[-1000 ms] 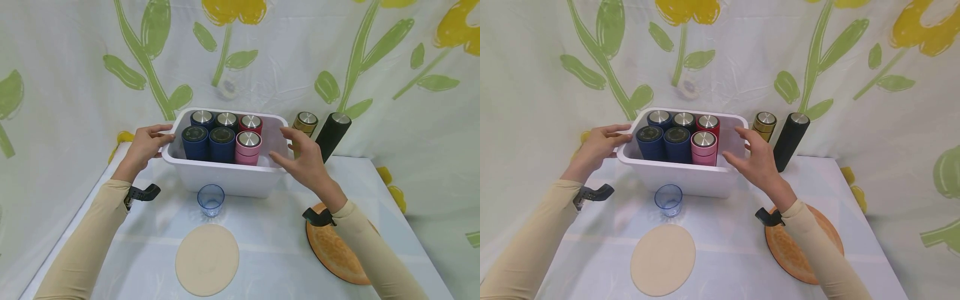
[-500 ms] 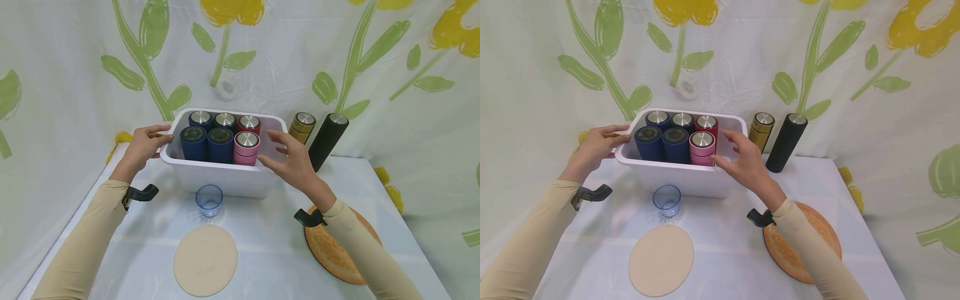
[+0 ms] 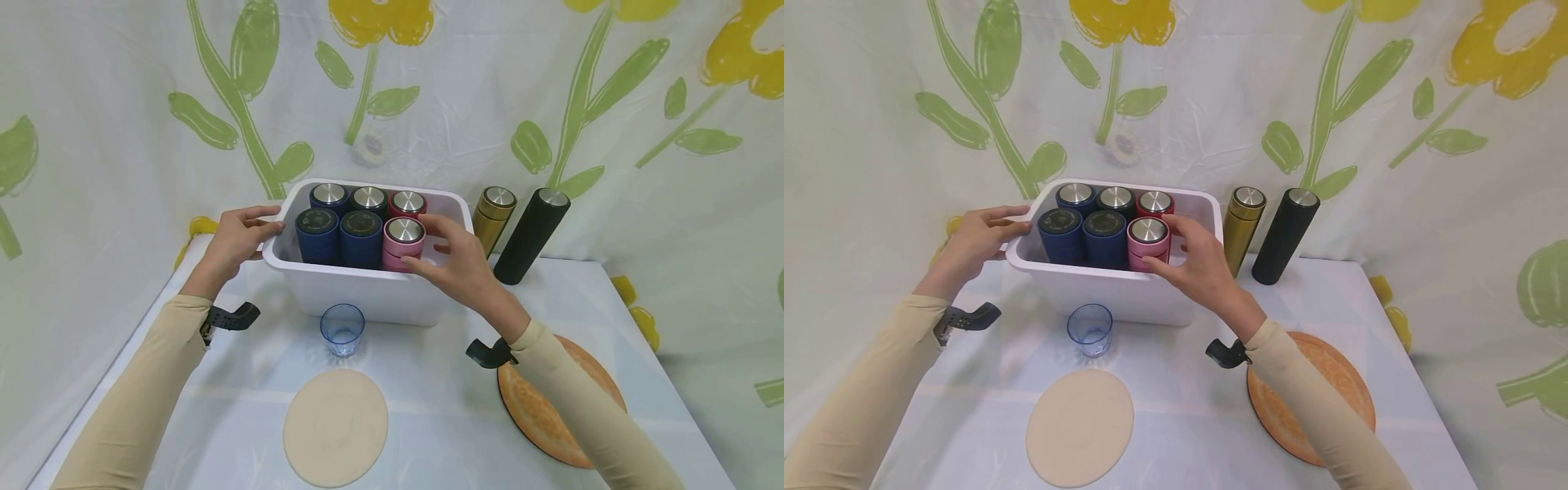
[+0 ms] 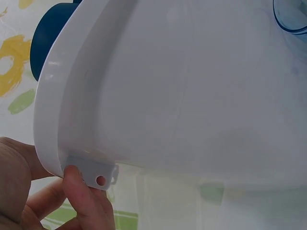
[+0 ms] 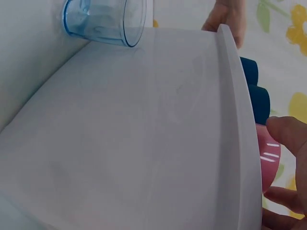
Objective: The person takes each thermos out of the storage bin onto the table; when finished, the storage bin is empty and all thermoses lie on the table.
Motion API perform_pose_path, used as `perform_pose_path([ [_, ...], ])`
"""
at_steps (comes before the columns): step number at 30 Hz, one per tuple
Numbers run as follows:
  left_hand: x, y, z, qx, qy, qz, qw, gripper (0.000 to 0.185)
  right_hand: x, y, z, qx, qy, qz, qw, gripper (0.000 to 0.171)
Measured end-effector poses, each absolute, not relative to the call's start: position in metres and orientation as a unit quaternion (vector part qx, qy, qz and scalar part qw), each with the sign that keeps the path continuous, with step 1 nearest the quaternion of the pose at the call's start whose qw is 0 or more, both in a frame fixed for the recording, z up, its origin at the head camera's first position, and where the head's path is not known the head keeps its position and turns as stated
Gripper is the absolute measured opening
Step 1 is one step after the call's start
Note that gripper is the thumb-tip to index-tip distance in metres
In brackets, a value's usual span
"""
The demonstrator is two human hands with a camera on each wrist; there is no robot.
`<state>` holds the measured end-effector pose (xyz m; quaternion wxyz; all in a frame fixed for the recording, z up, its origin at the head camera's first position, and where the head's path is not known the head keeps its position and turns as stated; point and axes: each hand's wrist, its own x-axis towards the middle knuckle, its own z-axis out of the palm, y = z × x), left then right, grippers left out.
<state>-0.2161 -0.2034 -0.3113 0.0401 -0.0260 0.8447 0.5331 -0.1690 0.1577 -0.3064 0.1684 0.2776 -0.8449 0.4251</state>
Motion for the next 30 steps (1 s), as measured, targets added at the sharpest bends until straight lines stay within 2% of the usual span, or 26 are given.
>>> perform_pose_path([
  [7, -0.216, -0.204, -0.311, -0.023, 0.843, 0.536, 0.042, 0.052, -0.172, 0.148, -0.305, 0.258, -0.852, 0.425, 0.161, 0.065],
  [16, -0.214, -0.204, -0.311, -0.020, 0.842, 0.537, 0.041, 0.052, -0.174, 0.140, -0.306, 0.241, -0.863, 0.400, 0.190, 0.069],
  [30, -0.216, -0.205, -0.313, -0.017, 0.843, 0.537, 0.037, 0.052, -0.171, 0.143, -0.305, 0.223, -0.882, 0.380, 0.166, 0.064],
])
